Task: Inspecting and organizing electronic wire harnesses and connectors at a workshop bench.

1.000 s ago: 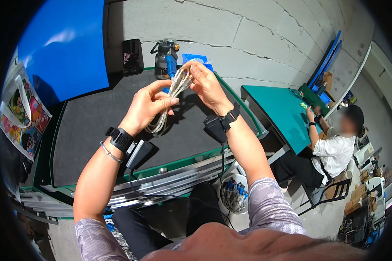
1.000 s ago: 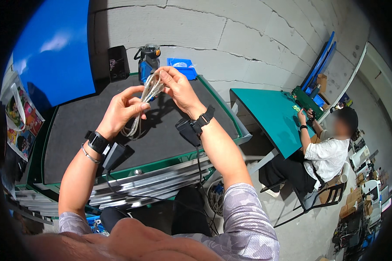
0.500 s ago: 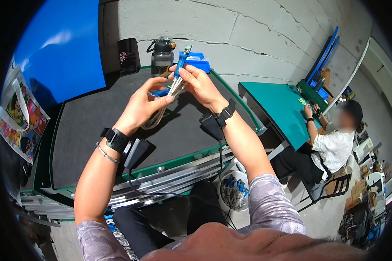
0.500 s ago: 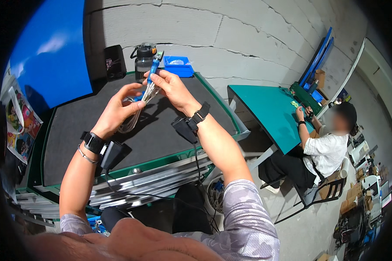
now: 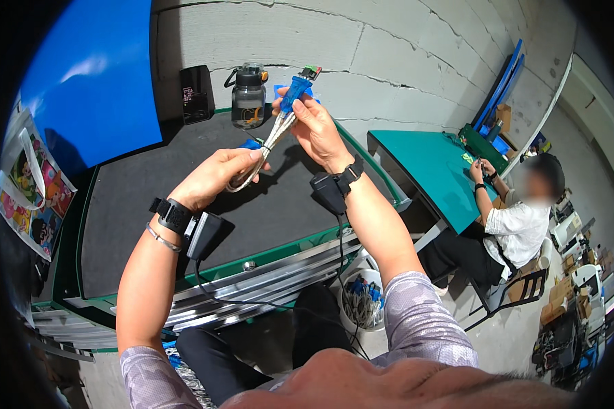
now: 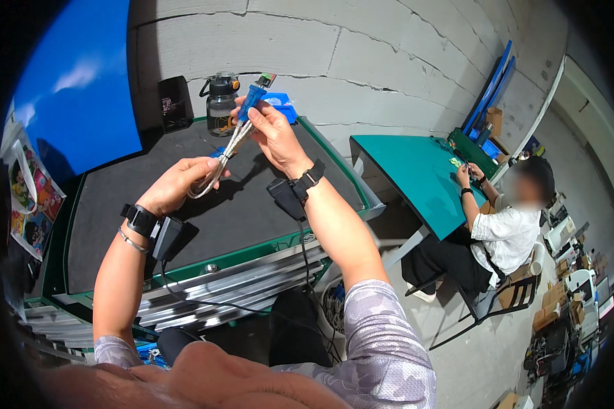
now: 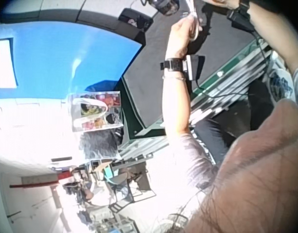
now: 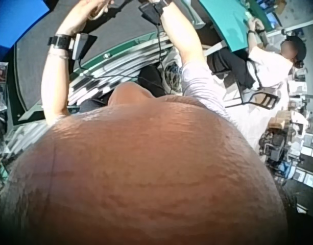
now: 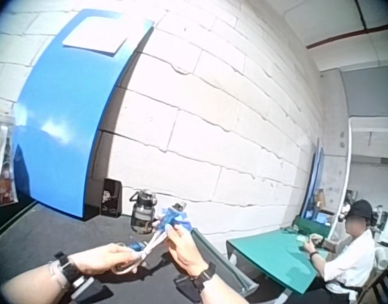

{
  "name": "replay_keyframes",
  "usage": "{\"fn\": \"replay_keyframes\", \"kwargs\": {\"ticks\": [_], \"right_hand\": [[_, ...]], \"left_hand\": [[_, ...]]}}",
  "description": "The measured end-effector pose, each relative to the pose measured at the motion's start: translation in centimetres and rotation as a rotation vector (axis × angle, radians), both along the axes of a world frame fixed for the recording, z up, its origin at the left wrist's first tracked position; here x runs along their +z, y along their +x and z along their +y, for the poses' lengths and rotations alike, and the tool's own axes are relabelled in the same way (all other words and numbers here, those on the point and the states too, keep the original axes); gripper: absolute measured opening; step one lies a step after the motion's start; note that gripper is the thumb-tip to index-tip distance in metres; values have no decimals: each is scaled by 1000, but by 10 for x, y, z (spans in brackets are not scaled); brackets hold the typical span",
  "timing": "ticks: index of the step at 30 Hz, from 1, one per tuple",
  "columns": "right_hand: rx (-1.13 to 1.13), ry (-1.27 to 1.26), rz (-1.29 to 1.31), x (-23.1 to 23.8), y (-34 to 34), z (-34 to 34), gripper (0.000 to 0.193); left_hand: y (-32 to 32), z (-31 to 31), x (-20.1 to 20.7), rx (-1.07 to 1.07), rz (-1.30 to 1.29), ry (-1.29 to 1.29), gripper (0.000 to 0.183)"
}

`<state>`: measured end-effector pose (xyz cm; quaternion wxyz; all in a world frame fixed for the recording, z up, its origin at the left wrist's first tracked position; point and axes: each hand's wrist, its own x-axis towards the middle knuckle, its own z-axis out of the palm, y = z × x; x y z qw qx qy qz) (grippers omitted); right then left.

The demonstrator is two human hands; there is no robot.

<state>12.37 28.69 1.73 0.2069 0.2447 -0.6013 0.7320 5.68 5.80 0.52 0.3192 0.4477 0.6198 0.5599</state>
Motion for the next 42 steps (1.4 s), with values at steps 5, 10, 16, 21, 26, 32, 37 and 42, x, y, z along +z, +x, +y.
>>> {"fn": "replay_keyframes", "kwargs": {"ticks": [5,10,16,21,26,32,37,42], "right_hand": [[-198,112,14,0,-2,-2,42],[-358,254,-149,-6,-2,-14,47],[-154,53,-251,-8,-3,-15,47],[61,-16,-205,-4,-3,-7,43],[209,-118,-125,-1,1,-5,42],[293,-178,-90,-1,2,-7,42],[54,-71,-124,-4,-2,-5,41],[-259,64,-87,-9,-7,-7,36]], "left_hand": [[4,2,3,286,285,-27,31],[2,0,-1,523,604,-150,34],[-2,3,-5,544,586,-45,32],[-2,3,-6,463,562,134,31],[-1,6,-5,284,449,242,30],[1,3,-1,253,393,190,32],[-2,4,-4,286,470,69,44],[-2,4,-9,361,623,-1,58]]}}
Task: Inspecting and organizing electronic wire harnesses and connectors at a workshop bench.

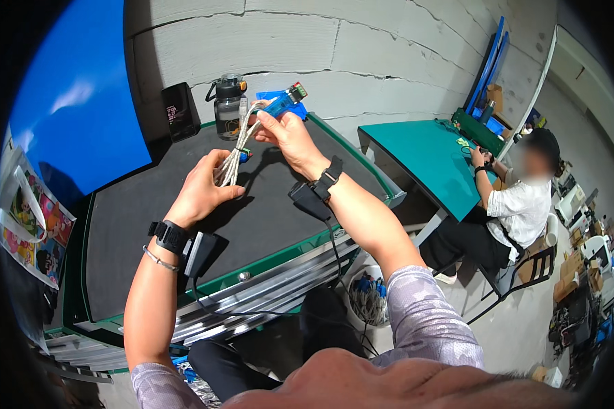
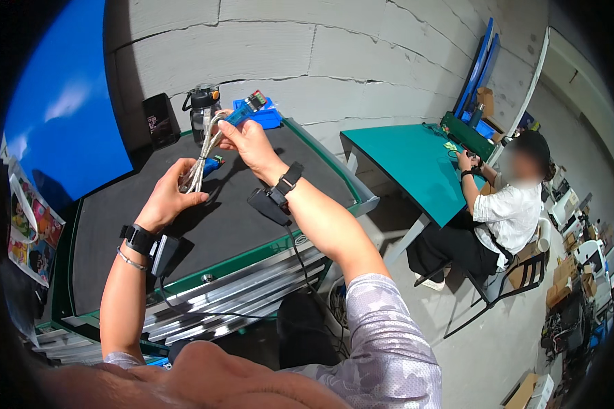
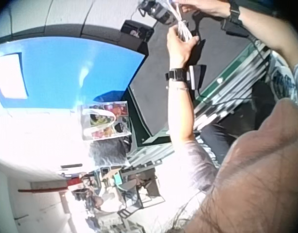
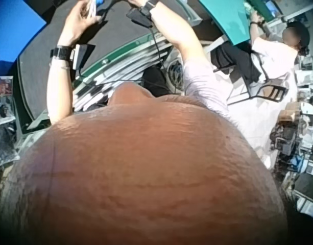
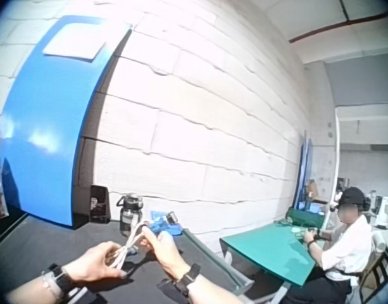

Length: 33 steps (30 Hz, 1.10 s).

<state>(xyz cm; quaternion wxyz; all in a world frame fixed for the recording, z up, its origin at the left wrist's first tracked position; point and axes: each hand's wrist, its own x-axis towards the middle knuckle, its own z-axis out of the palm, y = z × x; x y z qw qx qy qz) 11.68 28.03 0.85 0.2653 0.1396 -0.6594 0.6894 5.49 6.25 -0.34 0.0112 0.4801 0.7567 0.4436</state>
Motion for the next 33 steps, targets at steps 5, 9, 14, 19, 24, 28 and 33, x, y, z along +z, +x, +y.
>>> {"fn": "replay_keyframes", "kwargs": {"ticks": [5,9,14,19,24,28,33], "right_hand": [[-101,54,17,-1,-3,-1,32],[-88,83,43,-1,-1,0,32],[-105,45,-7,0,-1,-1,34],[20,-59,-123,1,2,1,33],[166,-167,-119,3,6,0,30],[256,-177,-62,7,5,0,31],[322,-185,-68,3,3,3,33]], "left_hand": [[0,-2,2,23,-32,-28,57],[0,-2,1,28,26,13,55],[-2,-2,1,61,36,17,55],[-3,-2,1,89,48,31,56],[-2,-3,2,53,38,62,54],[0,-1,7,-166,-311,121,51],[4,-5,10,-238,-375,146,57]]}}
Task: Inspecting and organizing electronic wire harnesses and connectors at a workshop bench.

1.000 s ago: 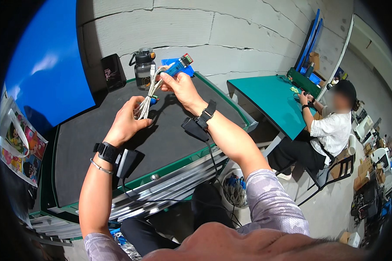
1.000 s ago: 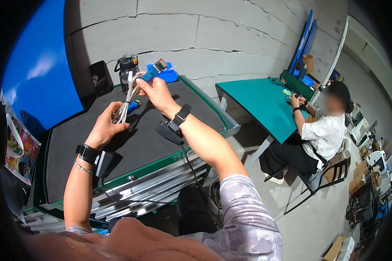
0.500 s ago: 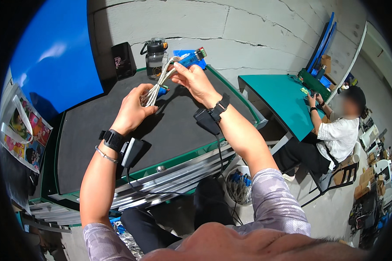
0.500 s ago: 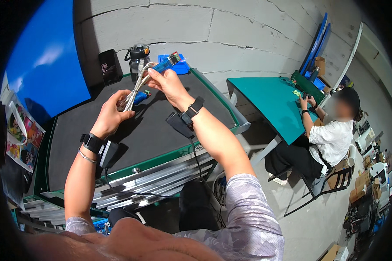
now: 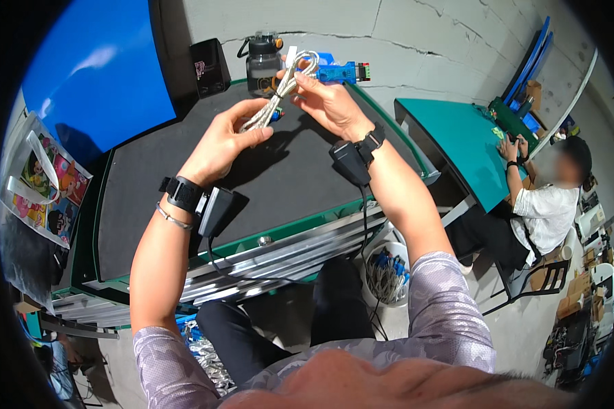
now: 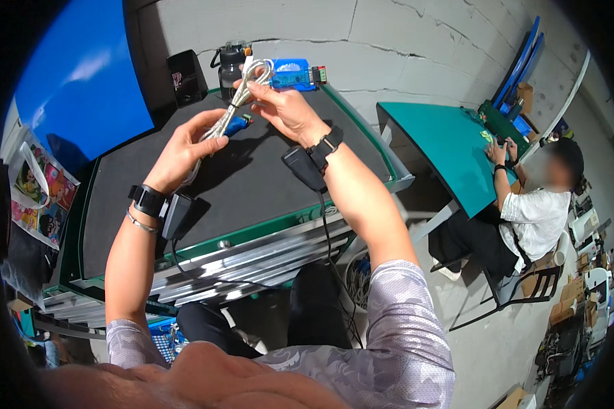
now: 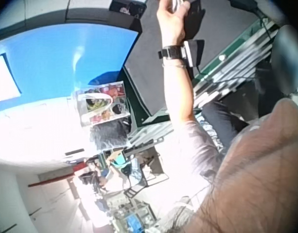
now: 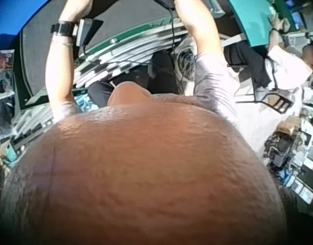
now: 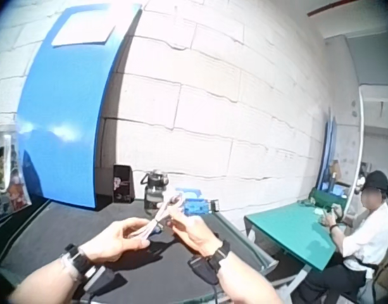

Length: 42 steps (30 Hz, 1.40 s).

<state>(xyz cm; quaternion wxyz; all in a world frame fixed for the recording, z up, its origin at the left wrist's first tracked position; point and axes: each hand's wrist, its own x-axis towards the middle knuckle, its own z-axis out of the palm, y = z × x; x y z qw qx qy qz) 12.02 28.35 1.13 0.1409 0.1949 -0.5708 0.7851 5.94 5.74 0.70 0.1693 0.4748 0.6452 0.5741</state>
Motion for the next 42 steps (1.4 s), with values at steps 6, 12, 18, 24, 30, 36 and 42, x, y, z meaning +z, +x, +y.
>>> {"fn": "replay_keyframes", "kwargs": {"ticks": [6,12,18,24,30,36,42], "right_hand": [[-118,-70,-17,-9,-11,10,35],[-212,-99,-131,-10,-11,18,26],[-92,-43,-165,-9,-9,11,30],[50,43,-166,-8,-4,5,35],[-13,66,-175,-8,-2,4,33],[-33,64,-170,-7,-2,1,33],[62,80,-65,-10,-7,-1,23]], "left_hand": [[-22,-3,-5,120,-76,55,47],[-54,-10,-23,410,455,-373,54],[-54,-10,-28,368,377,-486,81],[-50,-11,-21,471,354,-569,69],[-46,-7,-12,455,5,-25,40],[-26,-4,5,212,-290,356,30],[-6,6,-9,-149,-360,70,36]]}}
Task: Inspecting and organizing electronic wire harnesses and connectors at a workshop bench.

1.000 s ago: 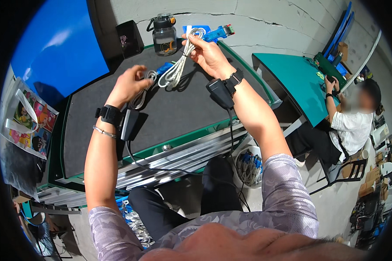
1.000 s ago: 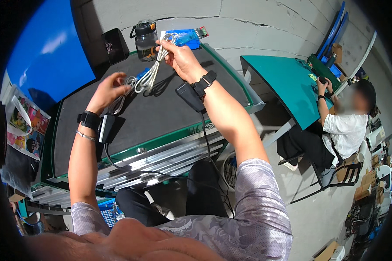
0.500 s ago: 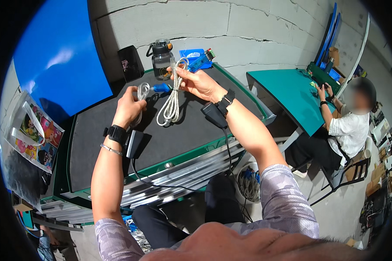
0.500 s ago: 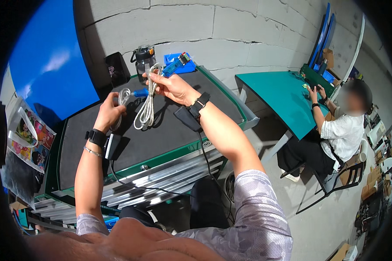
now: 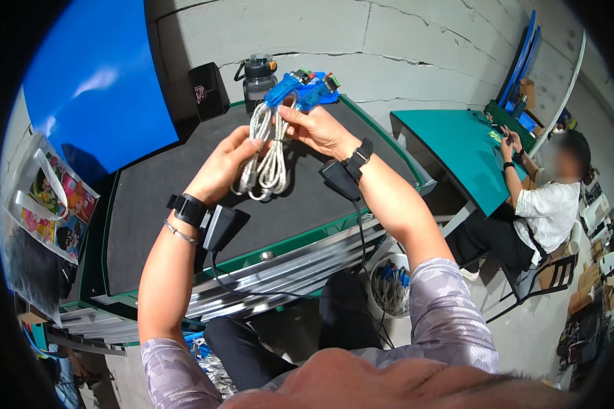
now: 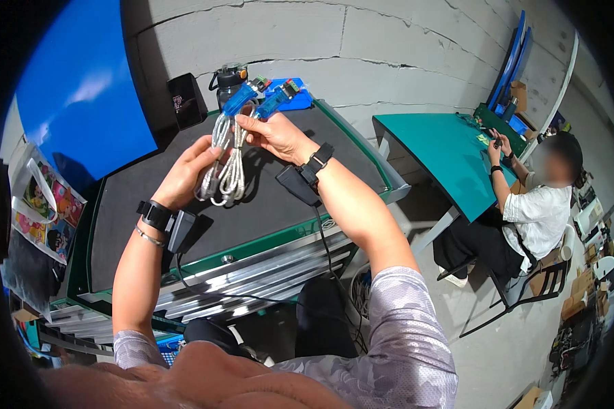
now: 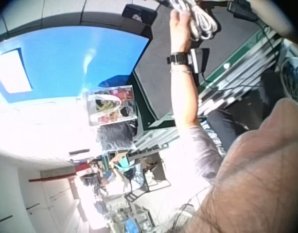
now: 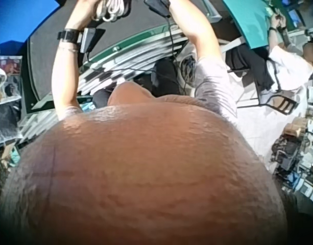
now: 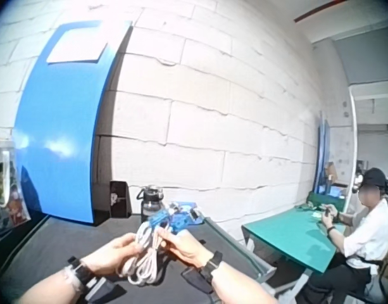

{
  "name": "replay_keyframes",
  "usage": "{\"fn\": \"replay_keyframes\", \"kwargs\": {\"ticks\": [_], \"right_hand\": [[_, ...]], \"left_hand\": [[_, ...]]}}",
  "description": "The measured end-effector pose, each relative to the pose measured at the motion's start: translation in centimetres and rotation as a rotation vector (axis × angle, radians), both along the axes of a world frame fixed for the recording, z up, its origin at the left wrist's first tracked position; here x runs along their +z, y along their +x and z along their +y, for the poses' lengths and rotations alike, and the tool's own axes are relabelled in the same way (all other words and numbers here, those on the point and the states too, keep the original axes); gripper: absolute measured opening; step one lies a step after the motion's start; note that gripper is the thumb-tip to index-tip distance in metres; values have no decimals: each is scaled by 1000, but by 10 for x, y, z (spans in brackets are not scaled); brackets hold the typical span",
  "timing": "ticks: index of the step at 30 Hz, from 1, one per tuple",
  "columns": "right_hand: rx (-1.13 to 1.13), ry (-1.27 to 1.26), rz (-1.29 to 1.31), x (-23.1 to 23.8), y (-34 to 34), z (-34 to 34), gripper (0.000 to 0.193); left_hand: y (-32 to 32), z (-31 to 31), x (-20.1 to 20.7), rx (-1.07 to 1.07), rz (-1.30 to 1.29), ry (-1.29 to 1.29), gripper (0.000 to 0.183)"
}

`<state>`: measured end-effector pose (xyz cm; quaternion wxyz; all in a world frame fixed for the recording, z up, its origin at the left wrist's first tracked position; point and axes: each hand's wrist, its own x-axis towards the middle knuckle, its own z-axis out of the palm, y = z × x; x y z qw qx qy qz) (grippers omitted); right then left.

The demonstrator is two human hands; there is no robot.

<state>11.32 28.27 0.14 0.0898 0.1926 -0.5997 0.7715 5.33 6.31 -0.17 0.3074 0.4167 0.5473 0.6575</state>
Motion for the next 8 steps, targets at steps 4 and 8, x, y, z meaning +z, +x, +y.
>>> {"fn": "replay_keyframes", "kwargs": {"ticks": [4,8], "right_hand": [[-20,19,-24,-4,2,-5,23],[11,78,-29,-4,0,-12,23]], "left_hand": [[3,-2,2,-23,171,-123,47],[3,-3,0,-13,183,-161,61]]}}
